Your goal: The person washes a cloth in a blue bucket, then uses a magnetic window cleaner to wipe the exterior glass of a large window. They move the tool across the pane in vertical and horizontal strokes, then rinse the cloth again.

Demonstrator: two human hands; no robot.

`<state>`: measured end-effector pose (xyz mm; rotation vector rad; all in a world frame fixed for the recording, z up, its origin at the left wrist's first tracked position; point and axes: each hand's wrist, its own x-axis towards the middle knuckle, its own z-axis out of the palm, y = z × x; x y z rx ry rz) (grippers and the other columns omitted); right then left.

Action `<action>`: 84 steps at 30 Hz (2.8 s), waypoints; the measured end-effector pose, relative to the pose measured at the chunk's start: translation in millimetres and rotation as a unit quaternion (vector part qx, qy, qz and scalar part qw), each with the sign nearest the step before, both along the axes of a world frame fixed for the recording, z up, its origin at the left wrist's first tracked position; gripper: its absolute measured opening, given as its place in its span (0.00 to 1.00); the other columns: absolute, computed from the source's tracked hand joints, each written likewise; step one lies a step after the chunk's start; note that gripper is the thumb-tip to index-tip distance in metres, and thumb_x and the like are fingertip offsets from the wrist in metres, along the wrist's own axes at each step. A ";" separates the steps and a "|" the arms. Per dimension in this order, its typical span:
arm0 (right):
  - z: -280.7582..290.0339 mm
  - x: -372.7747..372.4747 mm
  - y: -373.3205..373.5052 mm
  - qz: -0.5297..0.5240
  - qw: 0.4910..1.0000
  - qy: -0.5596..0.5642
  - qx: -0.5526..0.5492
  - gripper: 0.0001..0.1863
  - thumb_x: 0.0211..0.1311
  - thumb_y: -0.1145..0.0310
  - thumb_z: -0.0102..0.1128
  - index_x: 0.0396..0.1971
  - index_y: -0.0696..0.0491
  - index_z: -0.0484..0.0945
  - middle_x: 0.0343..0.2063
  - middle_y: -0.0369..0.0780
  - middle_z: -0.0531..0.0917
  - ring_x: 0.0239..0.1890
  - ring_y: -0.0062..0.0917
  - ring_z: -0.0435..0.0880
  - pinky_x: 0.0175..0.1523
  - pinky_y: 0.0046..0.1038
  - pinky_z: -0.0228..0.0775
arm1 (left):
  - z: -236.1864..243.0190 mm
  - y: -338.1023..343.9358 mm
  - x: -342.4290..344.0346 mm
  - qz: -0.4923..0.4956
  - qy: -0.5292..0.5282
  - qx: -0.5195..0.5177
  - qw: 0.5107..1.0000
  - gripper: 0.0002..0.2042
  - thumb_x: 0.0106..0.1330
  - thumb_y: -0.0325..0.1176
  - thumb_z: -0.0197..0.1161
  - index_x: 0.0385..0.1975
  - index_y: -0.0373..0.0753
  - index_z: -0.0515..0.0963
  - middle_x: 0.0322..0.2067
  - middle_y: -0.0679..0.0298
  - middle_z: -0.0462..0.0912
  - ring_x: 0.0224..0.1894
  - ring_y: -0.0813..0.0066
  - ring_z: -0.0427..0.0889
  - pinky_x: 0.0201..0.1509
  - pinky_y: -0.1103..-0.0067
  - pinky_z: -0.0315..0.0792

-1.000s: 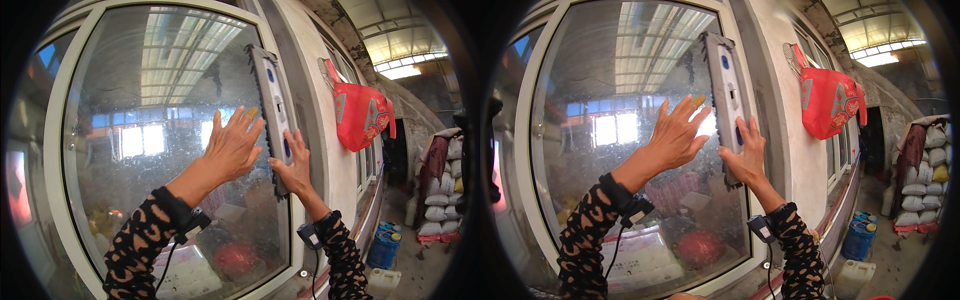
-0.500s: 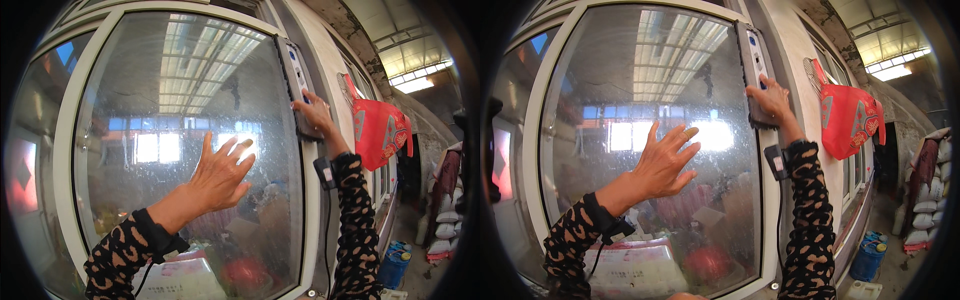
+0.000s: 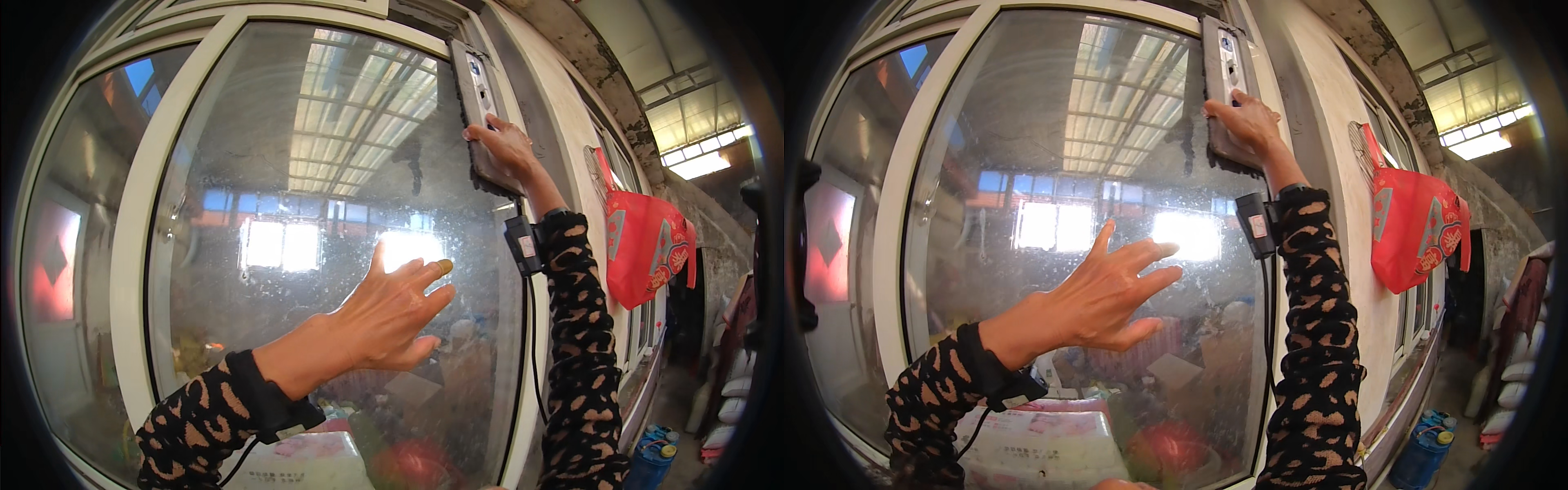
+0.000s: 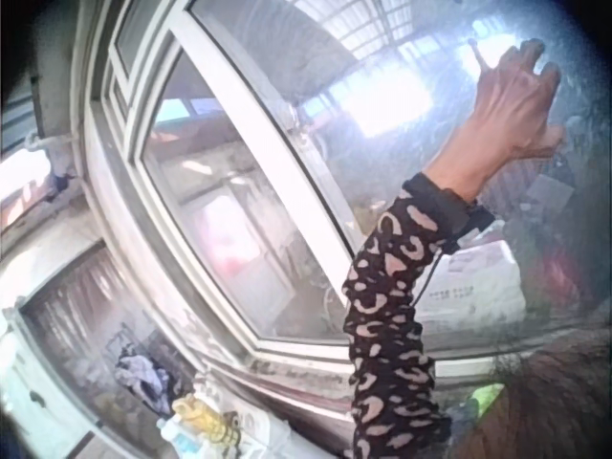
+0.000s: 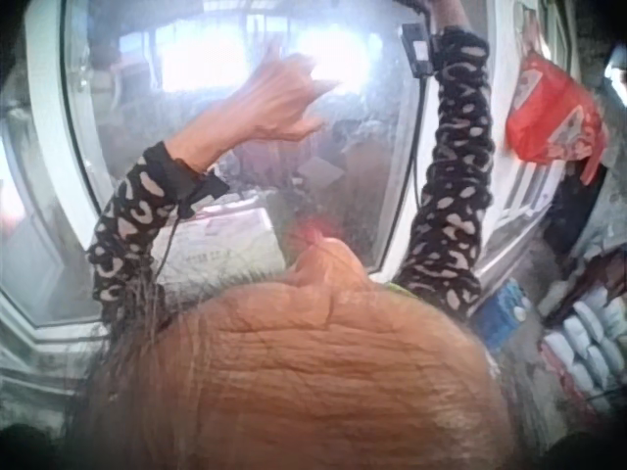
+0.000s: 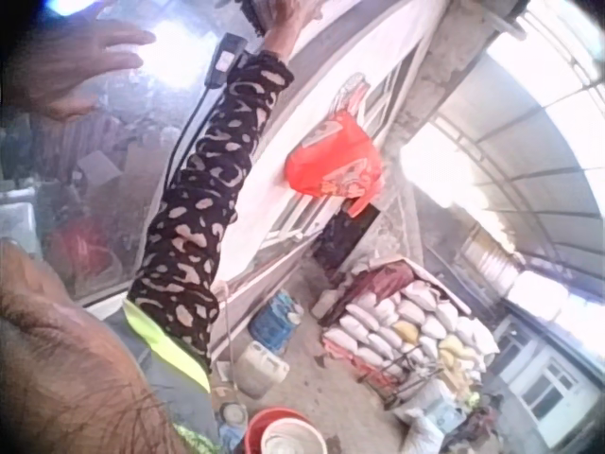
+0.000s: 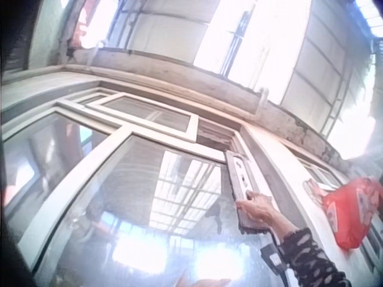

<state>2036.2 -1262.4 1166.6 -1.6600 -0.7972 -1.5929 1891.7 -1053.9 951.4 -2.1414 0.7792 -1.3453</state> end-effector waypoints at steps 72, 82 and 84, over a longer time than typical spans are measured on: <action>-22.3 -67.1 47.5 -0.153 0.968 -0.193 -0.048 0.08 0.56 0.74 0.57 0.36 0.55 0.78 0.39 0.45 0.86 0.44 0.40 0.85 0.47 0.39 0.77 | 213.9 -31.2 -22.0 0.175 -0.263 0.094 0.944 0.14 0.54 0.19 0.59 0.42 0.36 0.73 0.36 0.50 0.79 0.44 0.49 0.79 0.47 0.62 0.74; -31.7 -9.0 -55.2 -0.202 0.972 -0.110 -0.034 0.13 0.58 0.71 0.57 0.44 0.48 0.81 0.39 0.46 0.86 0.46 0.43 0.85 0.50 0.41 0.77 | 213.8 -139.2 42.2 0.132 -0.216 0.118 0.960 0.11 0.54 0.20 0.59 0.38 0.37 0.77 0.34 0.50 0.83 0.43 0.49 0.83 0.45 0.63 0.77; -37.6 -4.1 -72.7 -0.219 0.973 -0.071 -0.026 0.16 0.59 0.70 0.57 0.48 0.42 0.79 0.39 0.44 0.86 0.47 0.42 0.84 0.51 0.43 0.75 | 210.0 -157.1 49.1 0.132 -0.200 0.115 0.964 0.14 0.52 0.20 0.60 0.40 0.39 0.79 0.33 0.49 0.84 0.42 0.50 0.84 0.45 0.64 0.78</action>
